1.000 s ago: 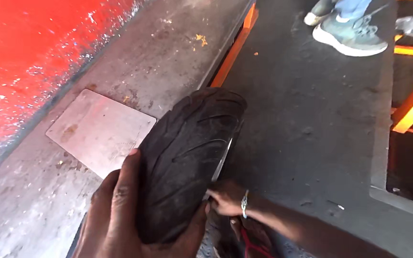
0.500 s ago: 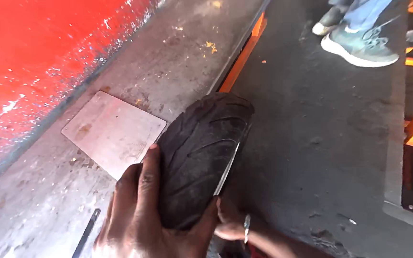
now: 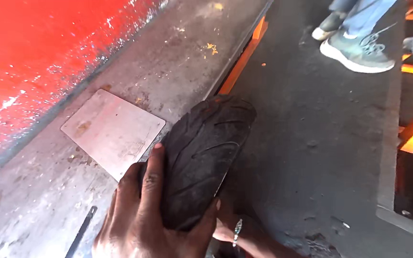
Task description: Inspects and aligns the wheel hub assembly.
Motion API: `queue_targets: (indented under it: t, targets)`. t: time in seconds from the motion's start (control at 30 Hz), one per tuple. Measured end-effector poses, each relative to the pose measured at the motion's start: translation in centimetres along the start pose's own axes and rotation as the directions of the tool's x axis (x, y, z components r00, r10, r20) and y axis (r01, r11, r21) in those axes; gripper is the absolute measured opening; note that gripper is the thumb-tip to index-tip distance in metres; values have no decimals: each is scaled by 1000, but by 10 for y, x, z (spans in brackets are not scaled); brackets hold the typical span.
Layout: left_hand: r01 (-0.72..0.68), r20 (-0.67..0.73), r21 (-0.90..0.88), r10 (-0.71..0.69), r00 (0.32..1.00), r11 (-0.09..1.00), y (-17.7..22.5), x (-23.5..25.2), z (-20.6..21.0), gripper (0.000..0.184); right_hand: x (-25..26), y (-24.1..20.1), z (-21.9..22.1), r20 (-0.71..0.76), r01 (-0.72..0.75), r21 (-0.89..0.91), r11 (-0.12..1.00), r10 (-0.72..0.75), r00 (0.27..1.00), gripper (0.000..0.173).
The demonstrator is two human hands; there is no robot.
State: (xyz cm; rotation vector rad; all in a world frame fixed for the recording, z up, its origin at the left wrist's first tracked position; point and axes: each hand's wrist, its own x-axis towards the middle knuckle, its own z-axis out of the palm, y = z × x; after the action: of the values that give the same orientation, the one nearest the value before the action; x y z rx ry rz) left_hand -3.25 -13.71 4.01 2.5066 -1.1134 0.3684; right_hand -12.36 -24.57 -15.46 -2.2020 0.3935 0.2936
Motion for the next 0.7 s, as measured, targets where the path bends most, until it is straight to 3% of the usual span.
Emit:
queue_targets:
  t: [0.07, 0.13, 0.17, 0.2, 0.23, 0.3, 0.33, 0.37, 0.4, 0.43, 0.5, 0.53, 0.6, 0.67, 0.7]
  targets:
    - [4, 10, 8, -4, 1000, 1000, -3, -2, -2, 102, 3, 17, -10, 29, 82, -91, 993, -79, 996, 53]
    - [13, -6, 13, -13, 1000, 1000, -5, -1, 0, 103, 12, 39, -2, -258, 166, -303, 938, -248, 934, 44]
    - [25, -4, 16, -25, 1000, 1000, -5, -1, 0, 103, 8, 24, 2, -228, 67, -259, 963, -129, 965, 50]
    - [35, 0, 20, -35, 999, 999, -5, 0, -1, 103, 2, 4, 5, -98, -40, -183, 982, 22, 995, 62]
    - [38, -5, 19, -38, 999, 999, -4, 2, -1, 103, 0, -4, 5, -44, -47, -150, 988, 41, 998, 69]
    - [37, -7, 29, -37, 999, 999, -4, 0, 0, 103, 1, 14, -1, -116, 118, -198, 973, -143, 983, 59]
    - [29, -8, 35, -29, 1000, 999, -5, -4, 0, 103, 4, 32, 2, -251, 199, -296, 934, -277, 928, 46]
    - [26, -21, 39, -25, 999, 999, -6, -5, 0, 103, 10, 39, 2, -326, 203, -346, 916, -320, 890, 41]
    - [30, -24, 35, -30, 999, 999, -5, -5, 0, 102, 7, 29, 2, -287, 139, -307, 941, -231, 930, 42]
    - [34, -14, 26, -34, 999, 999, -4, -5, -1, 102, 0, 10, 1, -142, 37, -242, 970, -73, 987, 53]
    - [25, -11, -3, -25, 1000, 1000, -3, 0, 0, 102, 2, 5, -10, -2, 40, -203, 978, -42, 999, 63]
    - [24, -8, 4, -24, 1000, 1000, -3, -3, 0, 102, 4, 17, -15, -1, 113, -218, 969, -116, 993, 58]
    - [15, 2, 23, -16, 1000, 1000, -5, -9, -2, 102, 5, 35, -12, -152, 211, -290, 933, -263, 953, 46]
    - [29, 13, 9, -29, 999, 1000, -4, -7, -4, 104, -8, -1, -6, -64, 20, -138, 990, -29, 998, 57]
    - [36, 29, -7, -36, 999, 999, -3, -4, -5, 104, -13, -15, 0, -52, -17, -20, 1000, 16, 999, 64]
